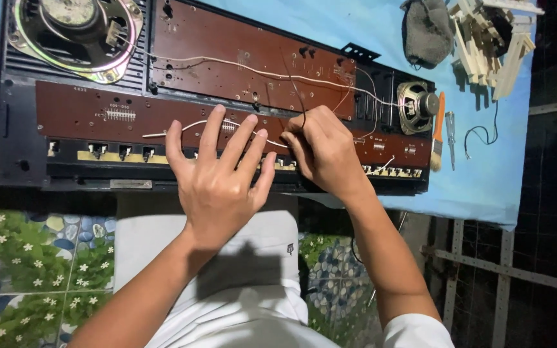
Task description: Repairing the internal wiring of an electronic keyboard by stripping, twisting, and routing wires.
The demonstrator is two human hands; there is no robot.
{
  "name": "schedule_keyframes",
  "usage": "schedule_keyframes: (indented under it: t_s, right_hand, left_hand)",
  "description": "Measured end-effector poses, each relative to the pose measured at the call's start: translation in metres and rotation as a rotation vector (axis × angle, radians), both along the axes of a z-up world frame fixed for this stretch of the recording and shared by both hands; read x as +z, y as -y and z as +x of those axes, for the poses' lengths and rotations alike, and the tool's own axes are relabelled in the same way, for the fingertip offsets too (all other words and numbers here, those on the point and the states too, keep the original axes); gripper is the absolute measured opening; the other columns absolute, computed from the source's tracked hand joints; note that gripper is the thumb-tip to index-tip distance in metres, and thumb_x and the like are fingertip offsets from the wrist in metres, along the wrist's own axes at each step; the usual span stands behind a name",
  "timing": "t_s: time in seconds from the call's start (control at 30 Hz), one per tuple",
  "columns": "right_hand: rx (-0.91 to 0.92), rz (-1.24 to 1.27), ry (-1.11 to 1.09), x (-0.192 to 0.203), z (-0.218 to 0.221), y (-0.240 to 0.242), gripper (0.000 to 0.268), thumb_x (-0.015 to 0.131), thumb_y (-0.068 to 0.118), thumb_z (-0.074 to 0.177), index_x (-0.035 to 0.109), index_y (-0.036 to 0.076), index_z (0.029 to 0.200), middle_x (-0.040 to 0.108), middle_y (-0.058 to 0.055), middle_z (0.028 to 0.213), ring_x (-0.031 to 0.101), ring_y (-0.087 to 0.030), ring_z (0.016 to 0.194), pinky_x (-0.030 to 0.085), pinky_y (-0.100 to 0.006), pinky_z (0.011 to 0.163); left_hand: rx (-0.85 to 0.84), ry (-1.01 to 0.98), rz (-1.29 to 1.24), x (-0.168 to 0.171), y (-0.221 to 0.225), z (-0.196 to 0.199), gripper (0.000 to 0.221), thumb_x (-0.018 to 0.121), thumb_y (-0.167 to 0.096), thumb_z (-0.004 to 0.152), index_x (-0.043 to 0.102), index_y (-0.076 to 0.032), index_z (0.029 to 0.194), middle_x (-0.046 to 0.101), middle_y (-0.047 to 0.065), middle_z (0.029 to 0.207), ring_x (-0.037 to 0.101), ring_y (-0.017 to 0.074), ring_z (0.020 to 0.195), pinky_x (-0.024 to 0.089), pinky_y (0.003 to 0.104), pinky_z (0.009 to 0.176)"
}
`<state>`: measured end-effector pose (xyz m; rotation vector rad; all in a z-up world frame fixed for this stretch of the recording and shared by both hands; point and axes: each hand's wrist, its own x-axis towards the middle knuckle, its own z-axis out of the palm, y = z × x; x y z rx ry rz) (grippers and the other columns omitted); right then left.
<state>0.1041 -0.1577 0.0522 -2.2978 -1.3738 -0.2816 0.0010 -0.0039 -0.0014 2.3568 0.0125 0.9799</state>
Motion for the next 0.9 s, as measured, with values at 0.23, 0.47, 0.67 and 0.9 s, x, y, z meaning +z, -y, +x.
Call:
schedule_keyframes:
  t_s: [0.23, 0.47, 0.67, 0.9]
  right_hand:
    - [-0.013, 0.069, -0.094, 0.0, 0.001, 0.006, 0.011, 0.067, -0.012, 0.089, 0.062, -0.005, 0.095, 0.063, -0.014, 0.09, 0.053, -0.025, 0.076, 0.047, -0.034, 0.071]
    - [-0.165, 0.209, -0.342, 0.009, -0.011, 0.016, 0.008, 0.055, -0.01, 0.094, 0.059, -0.007, 0.1, 0.064, -0.016, 0.101, 0.059, -0.024, 0.087, 0.05, -0.033, 0.082]
    - [-0.138, 0.164, -0.433, 0.023, -0.053, 0.028, 0.01, 0.057, -0.009, 0.088, 0.06, -0.002, 0.094, 0.066, -0.012, 0.098, 0.061, -0.022, 0.085, 0.052, -0.031, 0.081]
    - [-0.024, 0.13, -0.354, -0.004, -0.098, 0.03, 0.024, 0.064, -0.005, 0.084, 0.066, -0.004, 0.108, 0.07, -0.013, 0.098, 0.06, -0.021, 0.078, 0.052, -0.03, 0.07]
  left_hand:
    - [-0.003, 0.017, -0.008, -0.002, 0.0, 0.001, 0.028, 0.08, -0.021, 0.092, 0.083, -0.004, 0.114, 0.072, 0.008, 0.132, 0.051, 0.0348, 0.135, 0.025, 0.071, 0.109]
    - [-0.05, 0.003, -0.041, -0.006, -0.004, -0.002, 0.033, 0.08, -0.021, 0.092, 0.08, 0.0, 0.117, 0.07, 0.012, 0.134, 0.048, 0.0364, 0.137, 0.021, 0.072, 0.111]
    - [-0.158, 0.122, -0.208, 0.008, -0.004, -0.013, 0.036, 0.085, -0.019, 0.091, 0.076, -0.004, 0.123, 0.065, 0.013, 0.139, 0.043, 0.0384, 0.142, 0.012, 0.074, 0.116]
    - [-0.376, 0.189, -0.396, 0.022, 0.016, -0.034, 0.032, 0.068, -0.026, 0.093, 0.075, -0.004, 0.115, 0.081, 0.011, 0.11, 0.063, 0.0308, 0.124, 0.019, 0.066, 0.118]
